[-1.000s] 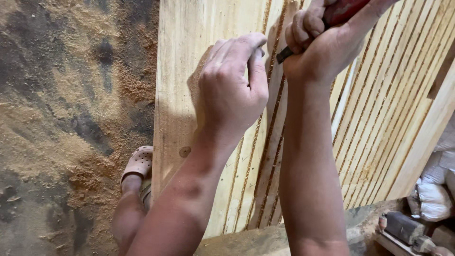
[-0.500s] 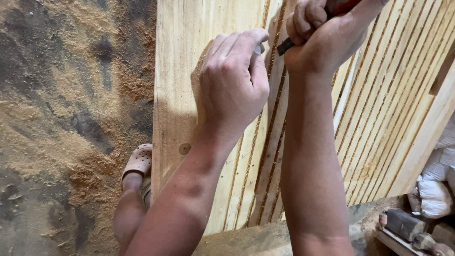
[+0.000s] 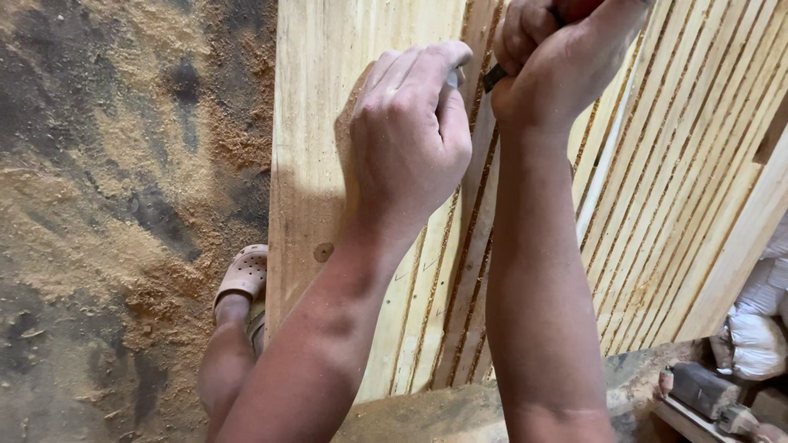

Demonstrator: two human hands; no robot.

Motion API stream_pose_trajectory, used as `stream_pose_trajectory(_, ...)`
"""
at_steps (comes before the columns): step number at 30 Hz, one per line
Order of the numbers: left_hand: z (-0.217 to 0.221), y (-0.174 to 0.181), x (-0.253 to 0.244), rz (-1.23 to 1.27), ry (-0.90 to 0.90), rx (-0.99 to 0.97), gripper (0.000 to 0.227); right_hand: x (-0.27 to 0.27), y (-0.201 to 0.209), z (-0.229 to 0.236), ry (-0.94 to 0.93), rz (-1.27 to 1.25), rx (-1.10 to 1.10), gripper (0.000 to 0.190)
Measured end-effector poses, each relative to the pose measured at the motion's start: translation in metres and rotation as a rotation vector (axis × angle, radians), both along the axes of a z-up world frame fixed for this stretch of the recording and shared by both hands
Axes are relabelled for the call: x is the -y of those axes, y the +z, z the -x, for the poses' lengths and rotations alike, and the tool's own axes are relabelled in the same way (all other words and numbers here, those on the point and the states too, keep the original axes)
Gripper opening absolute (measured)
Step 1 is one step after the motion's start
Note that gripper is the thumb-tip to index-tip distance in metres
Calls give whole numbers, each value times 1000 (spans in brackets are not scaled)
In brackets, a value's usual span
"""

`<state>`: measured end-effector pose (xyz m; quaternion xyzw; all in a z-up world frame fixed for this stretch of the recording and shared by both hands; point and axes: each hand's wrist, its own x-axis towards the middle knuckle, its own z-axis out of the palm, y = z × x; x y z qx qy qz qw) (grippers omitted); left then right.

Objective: The person uses a chisel to carve grooves into a wooden board, following pre-marked lines. They then use a sanding block to smooth the carved areas.

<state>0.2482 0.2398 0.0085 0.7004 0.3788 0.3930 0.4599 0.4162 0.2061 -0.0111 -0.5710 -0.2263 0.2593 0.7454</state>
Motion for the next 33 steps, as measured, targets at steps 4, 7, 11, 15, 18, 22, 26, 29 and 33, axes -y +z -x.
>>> stream_pose_trajectory(4, 0, -3, 1, 6, -9, -7, 23, -2, 0, 2, 179, -21, 199, 63)
stream_pose_trajectory(7, 1, -2, 0, 18, -15, -13, 23, -2, 1, 0, 64, 4, 69, 62)
stream_pose_trajectory(11, 3, -1, -1, -3, -4, -3, 24, 2, -2, -3, 25, 7, 12, 63)
stream_pose_trajectory(15, 2, 0, -1, 2, 5, 4, 23, 9, -7, -6, 70, -24, -7, 62)
stream_pose_trajectory(18, 2, 0, -3, 12, -4, 2, 23, 9, -9, -6, 24, -69, -15, 63)
stream_pose_trajectory(22, 4, -1, -2, 8, -2, 6, 22, 11, -9, -4, 32, -72, 11, 62)
stream_pose_trajectory(26, 4, -3, -2, -8, 3, 2, 22, 11, -8, -3, 19, -58, -7, 65)
stream_pose_trajectory(29, 2, -6, -2, -8, 14, 10, 22, 13, -7, 0, 19, -54, 47, 65)
stream_pose_trajectory(33, -1, -10, -2, -17, -10, 10, 25, 15, -3, 7, 54, -31, 70, 69)
